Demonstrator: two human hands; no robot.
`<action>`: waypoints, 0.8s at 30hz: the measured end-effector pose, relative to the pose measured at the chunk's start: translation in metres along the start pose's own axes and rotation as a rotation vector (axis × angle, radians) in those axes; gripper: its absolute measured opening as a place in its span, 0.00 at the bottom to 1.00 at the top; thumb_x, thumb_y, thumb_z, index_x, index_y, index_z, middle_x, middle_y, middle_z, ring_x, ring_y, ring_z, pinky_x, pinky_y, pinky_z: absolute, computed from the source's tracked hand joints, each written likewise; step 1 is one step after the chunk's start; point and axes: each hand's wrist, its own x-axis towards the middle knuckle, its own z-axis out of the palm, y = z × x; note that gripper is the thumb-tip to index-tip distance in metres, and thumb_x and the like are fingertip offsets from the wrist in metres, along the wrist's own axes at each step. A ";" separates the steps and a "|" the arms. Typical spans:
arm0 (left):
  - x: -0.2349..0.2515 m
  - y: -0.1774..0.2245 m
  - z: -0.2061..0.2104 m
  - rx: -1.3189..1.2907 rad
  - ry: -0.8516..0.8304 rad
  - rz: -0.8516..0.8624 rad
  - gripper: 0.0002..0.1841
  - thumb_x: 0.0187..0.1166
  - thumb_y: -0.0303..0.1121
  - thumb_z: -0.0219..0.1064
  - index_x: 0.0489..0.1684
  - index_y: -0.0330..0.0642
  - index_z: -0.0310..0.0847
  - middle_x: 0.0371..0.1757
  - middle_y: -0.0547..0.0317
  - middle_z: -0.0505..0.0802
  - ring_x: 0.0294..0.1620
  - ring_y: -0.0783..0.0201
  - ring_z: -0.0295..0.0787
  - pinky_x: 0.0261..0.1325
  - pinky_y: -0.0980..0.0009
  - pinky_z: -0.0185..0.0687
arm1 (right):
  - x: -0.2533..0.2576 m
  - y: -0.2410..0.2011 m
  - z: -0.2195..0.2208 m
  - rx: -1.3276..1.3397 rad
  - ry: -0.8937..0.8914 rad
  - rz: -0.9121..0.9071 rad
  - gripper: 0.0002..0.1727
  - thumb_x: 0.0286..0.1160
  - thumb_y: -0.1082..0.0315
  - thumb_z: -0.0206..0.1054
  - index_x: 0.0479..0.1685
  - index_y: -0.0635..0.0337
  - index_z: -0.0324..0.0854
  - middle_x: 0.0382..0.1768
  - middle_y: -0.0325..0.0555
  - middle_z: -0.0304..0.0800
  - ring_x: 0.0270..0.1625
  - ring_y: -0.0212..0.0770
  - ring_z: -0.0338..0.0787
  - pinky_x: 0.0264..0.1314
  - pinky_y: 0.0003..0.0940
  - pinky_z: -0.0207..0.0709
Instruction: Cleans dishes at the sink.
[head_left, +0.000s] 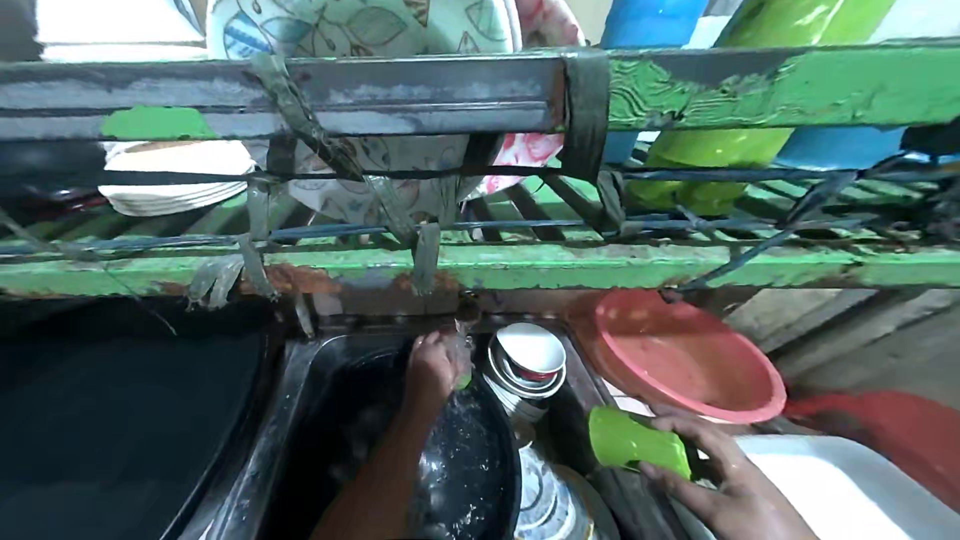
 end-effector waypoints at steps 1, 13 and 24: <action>0.005 0.002 -0.003 -0.176 -0.062 -0.194 0.21 0.87 0.39 0.63 0.73 0.38 0.82 0.75 0.46 0.85 0.78 0.50 0.79 0.82 0.52 0.71 | 0.001 -0.004 0.003 0.007 0.005 -0.022 0.30 0.60 0.67 0.81 0.65 0.71 0.80 0.72 0.72 0.76 0.73 0.60 0.79 0.69 0.51 0.79; -0.078 0.058 0.014 -1.287 -0.363 -0.622 0.24 0.94 0.49 0.46 0.67 0.40 0.78 0.53 0.46 0.91 0.44 0.54 0.91 0.38 0.59 0.87 | 0.028 -0.071 0.043 -0.159 0.149 -0.311 0.41 0.68 0.45 0.73 0.82 0.56 0.75 0.76 0.59 0.79 0.76 0.58 0.80 0.74 0.58 0.75; -0.108 -0.010 -0.011 -0.356 -0.526 -0.100 0.26 0.96 0.37 0.41 0.80 0.24 0.69 0.80 0.30 0.77 0.85 0.38 0.68 0.87 0.43 0.59 | -0.004 -0.103 0.041 0.585 0.144 -0.180 0.45 0.54 0.74 0.83 0.74 0.77 0.60 0.60 0.41 0.88 0.63 0.23 0.88 0.70 0.26 0.84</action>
